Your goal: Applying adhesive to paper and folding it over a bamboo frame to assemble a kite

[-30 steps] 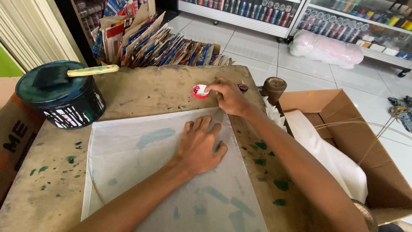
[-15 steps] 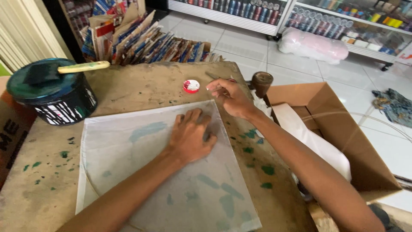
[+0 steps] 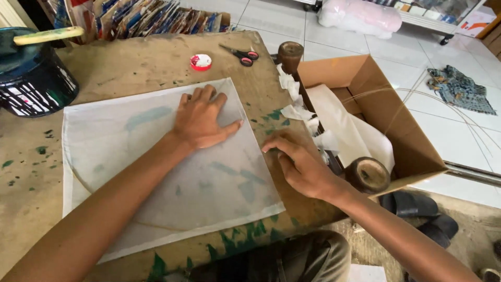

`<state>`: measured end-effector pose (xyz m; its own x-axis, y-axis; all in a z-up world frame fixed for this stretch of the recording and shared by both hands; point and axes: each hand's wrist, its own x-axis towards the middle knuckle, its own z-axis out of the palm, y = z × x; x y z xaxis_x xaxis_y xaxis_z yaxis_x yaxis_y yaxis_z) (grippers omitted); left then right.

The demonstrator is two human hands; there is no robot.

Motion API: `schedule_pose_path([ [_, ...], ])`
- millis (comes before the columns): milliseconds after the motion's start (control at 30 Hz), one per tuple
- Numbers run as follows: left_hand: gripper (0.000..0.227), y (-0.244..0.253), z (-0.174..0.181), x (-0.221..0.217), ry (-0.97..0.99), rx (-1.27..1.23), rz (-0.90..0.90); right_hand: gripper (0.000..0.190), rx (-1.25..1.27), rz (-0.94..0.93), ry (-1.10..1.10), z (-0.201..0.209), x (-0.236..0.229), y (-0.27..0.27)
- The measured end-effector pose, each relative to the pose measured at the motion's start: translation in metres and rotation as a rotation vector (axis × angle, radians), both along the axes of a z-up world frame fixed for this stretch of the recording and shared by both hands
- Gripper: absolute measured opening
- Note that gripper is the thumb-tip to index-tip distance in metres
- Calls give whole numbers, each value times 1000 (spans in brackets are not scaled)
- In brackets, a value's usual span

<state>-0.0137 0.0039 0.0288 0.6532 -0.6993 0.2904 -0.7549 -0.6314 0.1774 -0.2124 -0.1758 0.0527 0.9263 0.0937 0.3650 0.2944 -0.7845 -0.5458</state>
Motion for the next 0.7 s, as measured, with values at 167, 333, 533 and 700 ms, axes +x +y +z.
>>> schedule_pose_path([
  [167,64,0,0,-2,25,65,7,40,-30,14,18,-4,-4,6],
  [333,63,0,0,-1,19,56,9,43,-67,24,79,1,-6,14],
  [533,66,1,2,-1,53,103,14,45,-46,9,60,-3,-1,13],
  [700,66,0,2,0,66,99,14,44,-127,-34,70,-15,4,7],
])
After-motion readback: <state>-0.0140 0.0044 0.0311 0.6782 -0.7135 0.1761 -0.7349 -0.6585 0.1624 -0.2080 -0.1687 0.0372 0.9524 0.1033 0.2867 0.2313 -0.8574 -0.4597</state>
